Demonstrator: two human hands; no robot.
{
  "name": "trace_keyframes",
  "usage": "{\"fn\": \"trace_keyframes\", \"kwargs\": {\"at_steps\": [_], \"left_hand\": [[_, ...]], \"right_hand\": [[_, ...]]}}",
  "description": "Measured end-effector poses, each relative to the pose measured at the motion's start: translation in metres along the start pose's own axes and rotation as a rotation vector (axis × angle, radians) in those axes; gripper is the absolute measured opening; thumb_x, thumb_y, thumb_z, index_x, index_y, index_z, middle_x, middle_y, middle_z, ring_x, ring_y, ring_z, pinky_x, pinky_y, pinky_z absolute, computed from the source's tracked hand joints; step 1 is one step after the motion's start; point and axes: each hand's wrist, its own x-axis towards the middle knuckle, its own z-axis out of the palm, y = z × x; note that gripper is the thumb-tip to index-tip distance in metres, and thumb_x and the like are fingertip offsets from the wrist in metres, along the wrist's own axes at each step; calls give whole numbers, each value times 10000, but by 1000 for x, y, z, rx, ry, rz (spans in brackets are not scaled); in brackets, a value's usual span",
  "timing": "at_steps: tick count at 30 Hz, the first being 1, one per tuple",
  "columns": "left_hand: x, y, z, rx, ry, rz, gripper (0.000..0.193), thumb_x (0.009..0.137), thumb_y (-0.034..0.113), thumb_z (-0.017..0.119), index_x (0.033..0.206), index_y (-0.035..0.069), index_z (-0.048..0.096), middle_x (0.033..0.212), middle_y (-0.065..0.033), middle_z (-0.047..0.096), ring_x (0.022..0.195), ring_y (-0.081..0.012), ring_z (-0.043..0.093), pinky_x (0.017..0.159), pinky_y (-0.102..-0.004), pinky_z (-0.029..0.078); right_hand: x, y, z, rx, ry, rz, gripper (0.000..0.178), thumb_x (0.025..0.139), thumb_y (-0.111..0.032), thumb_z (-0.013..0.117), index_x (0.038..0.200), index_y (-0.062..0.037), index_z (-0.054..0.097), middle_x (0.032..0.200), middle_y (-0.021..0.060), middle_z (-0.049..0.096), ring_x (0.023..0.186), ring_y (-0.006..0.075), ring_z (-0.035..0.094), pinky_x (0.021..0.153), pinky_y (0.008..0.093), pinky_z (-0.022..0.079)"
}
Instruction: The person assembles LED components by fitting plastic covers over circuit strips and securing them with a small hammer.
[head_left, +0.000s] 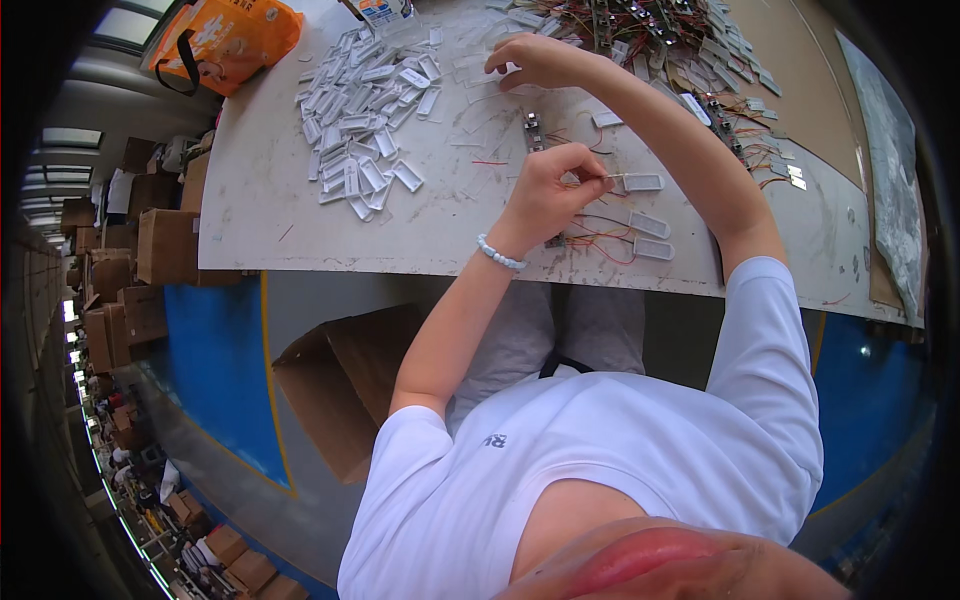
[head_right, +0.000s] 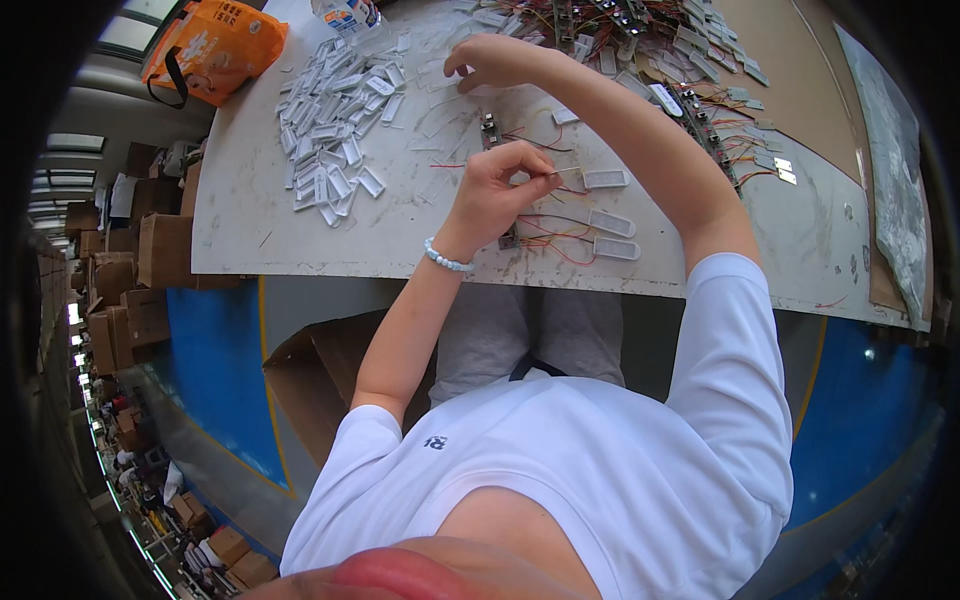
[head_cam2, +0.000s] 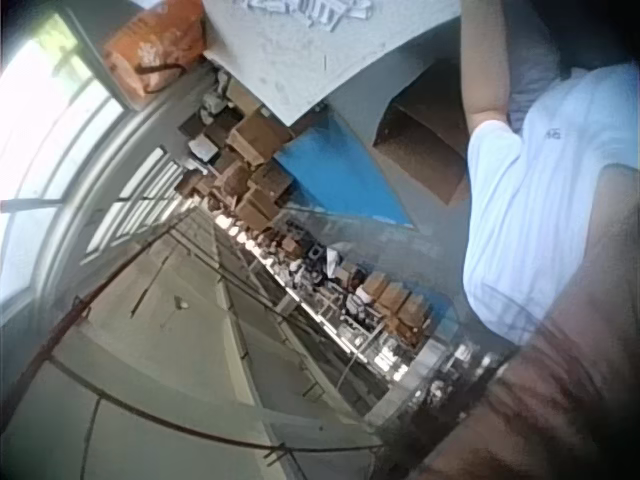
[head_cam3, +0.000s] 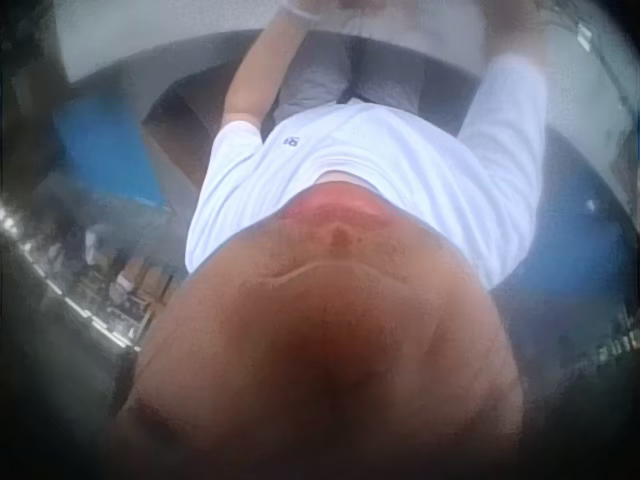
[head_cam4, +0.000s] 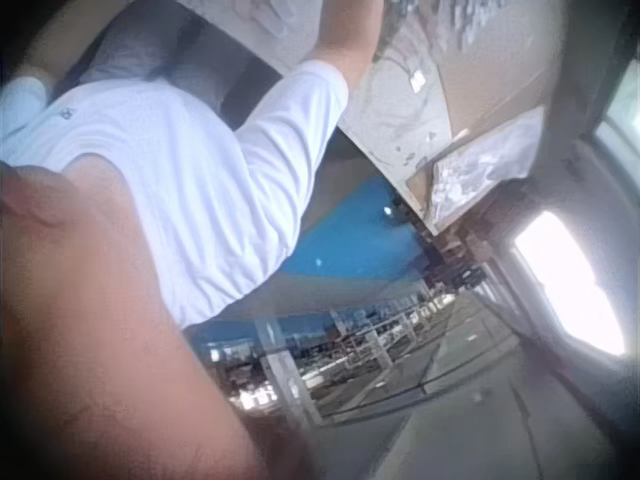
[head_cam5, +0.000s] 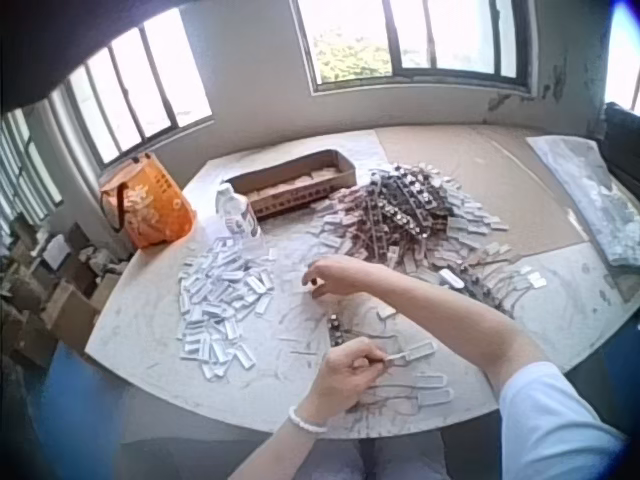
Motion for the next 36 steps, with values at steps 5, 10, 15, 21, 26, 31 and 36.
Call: {"fn": "trace_keyframes", "kwargs": {"at_steps": [5, 10, 15, 21, 26, 31, 36], "left_hand": [[-9, 1, -5, -318, 3, -155, 73, 859, -49, 727, 922, -40, 691, 987, -73, 685, 941, -120, 632, 852, -275, 535], [-25, 1, -7, -527, 90, -140, 123, 851, -99, 710, 963, -48, 706, 1018, -100, 690, 979, -147, 651, 881, -279, 548], [-30, -1, -11, -560, 138, -97, 158, 845, -127, 694, 974, -37, 711, 1023, -100, 697, 976, -163, 677, 896, -282, 569], [-15, 12, -16, -574, 224, -220, 135, 859, -93, 698, 978, -31, 717, 947, -89, 728, 864, -160, 705, 828, -279, 584], [-1, 11, -20, -366, 324, -168, 97, 901, -6, 684, 980, -59, 704, 858, -108, 727, 766, -172, 707, 735, -274, 580], [24, 13, 0, -293, 286, -136, 106, 897, 3, 677, 978, -60, 704, 844, -112, 720, 756, -169, 705, 714, -279, 586], [29, 6, 17, -193, 262, -130, 126, 894, 15, 681, 989, -63, 708, 846, -108, 724, 750, -161, 706, 681, -272, 584]], "right_hand": [[34, -8, 18, 62, 212, -69, 249, 923, -206, 700, 1086, -20, 728, 1018, 158, 708, 833, 309, 680, 771, 387, 539], [77, -47, 46, 4, 107, 140, 425, 818, -374, 782, 1050, -24, 717, 1030, 172, 705, 919, 328, 677, 821, 410, 523], [86, -45, 46, 84, -1, 314, 412, 776, -304, 818, 1020, 0, 684, 1038, 178, 703, 873, 288, 708, 728, 397, 553], [26, -31, 26, 881, 321, 305, 197, 941, -153, 674, 1086, -26, 715, 991, 99, 716, 859, 207, 719, 772, 369, 602], [-70, -23, -16, 879, 336, 521, 185, 823, -78, 707, 992, -4, 705, 869, 173, 674, 922, 367, 653, 811, 429, 539], [-179, -4, -22, 605, 295, 428, 275, 984, -129, 626, 1241, -63, 699, 922, -11, 648, 866, 60, 593, 803, 224, 529], [-210, -46, -16, 910, 440, 481, 310, 1012, -130, 565, 1300, -60, 655, 838, -22, 606, 796, 58, 584, 721, 234, 540]]}}
